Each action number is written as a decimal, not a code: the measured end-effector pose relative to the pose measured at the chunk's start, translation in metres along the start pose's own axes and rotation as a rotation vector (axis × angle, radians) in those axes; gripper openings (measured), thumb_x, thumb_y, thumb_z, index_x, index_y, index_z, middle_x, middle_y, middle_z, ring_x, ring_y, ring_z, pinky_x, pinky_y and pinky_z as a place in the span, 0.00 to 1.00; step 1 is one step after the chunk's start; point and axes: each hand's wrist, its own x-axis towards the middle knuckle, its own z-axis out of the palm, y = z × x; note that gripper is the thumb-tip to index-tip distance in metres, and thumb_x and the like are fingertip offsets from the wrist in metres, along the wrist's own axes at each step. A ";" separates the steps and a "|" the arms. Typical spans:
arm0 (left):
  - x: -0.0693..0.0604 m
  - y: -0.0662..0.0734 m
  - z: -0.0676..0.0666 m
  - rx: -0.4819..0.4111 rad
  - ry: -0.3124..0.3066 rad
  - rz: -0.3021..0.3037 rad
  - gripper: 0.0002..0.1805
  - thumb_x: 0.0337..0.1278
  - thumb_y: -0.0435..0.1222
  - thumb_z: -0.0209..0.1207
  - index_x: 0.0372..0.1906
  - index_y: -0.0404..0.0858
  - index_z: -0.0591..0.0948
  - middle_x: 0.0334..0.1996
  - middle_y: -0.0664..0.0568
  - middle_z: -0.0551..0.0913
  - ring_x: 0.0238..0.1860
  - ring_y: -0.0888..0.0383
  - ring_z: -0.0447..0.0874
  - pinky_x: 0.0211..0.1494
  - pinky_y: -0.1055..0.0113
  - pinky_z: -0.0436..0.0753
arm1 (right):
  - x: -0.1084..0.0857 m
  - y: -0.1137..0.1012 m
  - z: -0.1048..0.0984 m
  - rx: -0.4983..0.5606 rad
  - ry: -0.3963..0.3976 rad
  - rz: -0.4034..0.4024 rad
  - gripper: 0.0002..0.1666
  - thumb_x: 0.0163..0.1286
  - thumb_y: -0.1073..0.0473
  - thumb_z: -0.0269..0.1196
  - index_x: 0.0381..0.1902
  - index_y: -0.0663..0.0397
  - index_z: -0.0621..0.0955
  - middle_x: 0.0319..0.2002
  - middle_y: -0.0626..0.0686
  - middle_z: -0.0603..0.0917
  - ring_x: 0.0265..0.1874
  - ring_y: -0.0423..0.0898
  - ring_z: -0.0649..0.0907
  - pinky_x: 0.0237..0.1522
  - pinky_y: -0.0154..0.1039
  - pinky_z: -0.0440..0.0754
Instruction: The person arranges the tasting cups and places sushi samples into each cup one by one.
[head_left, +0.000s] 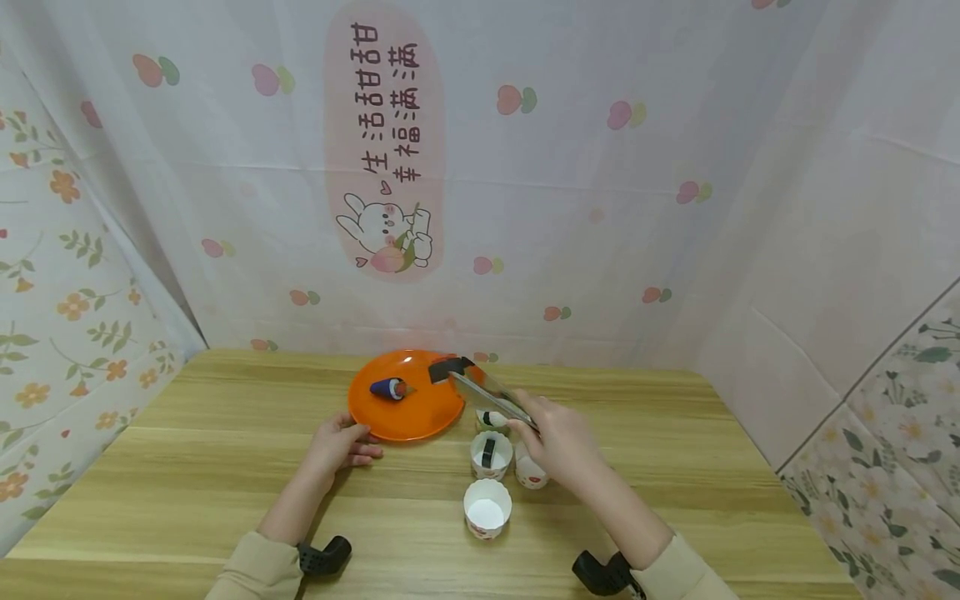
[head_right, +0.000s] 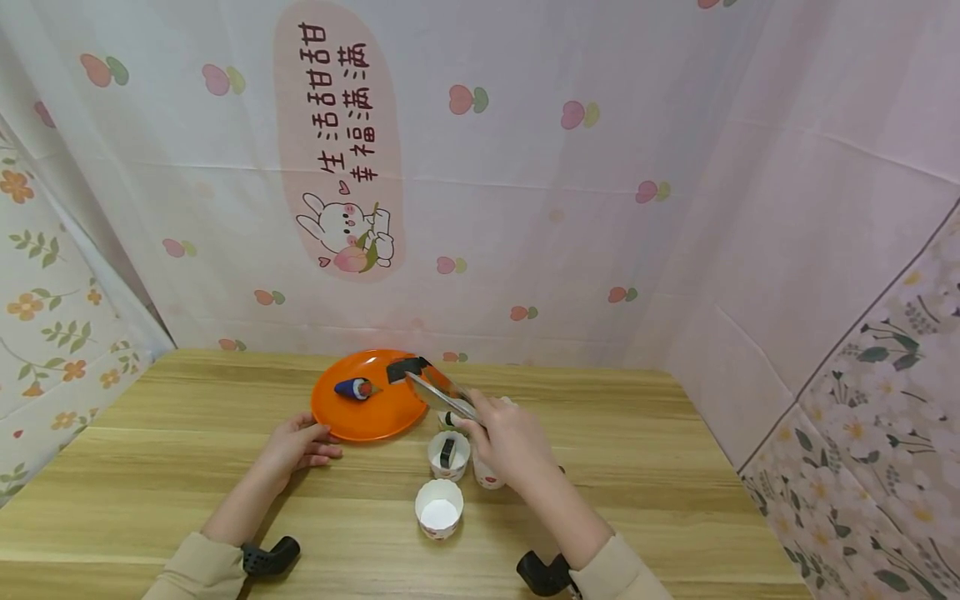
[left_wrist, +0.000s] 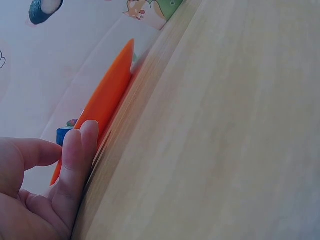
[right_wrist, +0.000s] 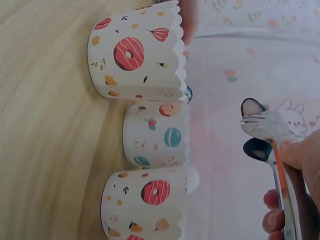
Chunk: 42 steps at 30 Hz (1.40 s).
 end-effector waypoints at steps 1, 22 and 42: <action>0.000 0.000 0.000 0.001 0.000 -0.001 0.21 0.69 0.30 0.47 0.62 0.23 0.61 0.30 0.44 0.83 0.26 0.55 0.85 0.30 0.67 0.84 | -0.002 0.001 -0.001 0.006 0.008 -0.003 0.26 0.64 0.54 0.67 0.58 0.55 0.78 0.35 0.52 0.85 0.17 0.39 0.74 0.17 0.33 0.70; 0.001 0.000 0.000 -0.004 0.008 -0.012 0.21 0.69 0.30 0.47 0.61 0.23 0.61 0.30 0.44 0.83 0.26 0.55 0.85 0.30 0.67 0.84 | -0.039 0.027 -0.012 0.045 0.165 -0.084 0.31 0.58 0.59 0.70 0.60 0.59 0.77 0.45 0.57 0.85 0.28 0.45 0.84 0.24 0.39 0.80; 0.001 -0.001 0.000 -0.008 0.004 -0.011 0.22 0.68 0.29 0.47 0.62 0.22 0.60 0.32 0.43 0.84 0.26 0.56 0.85 0.29 0.68 0.84 | -0.068 0.051 -0.022 0.096 0.285 -0.197 0.30 0.74 0.42 0.51 0.55 0.61 0.80 0.41 0.58 0.86 0.21 0.34 0.76 0.19 0.29 0.76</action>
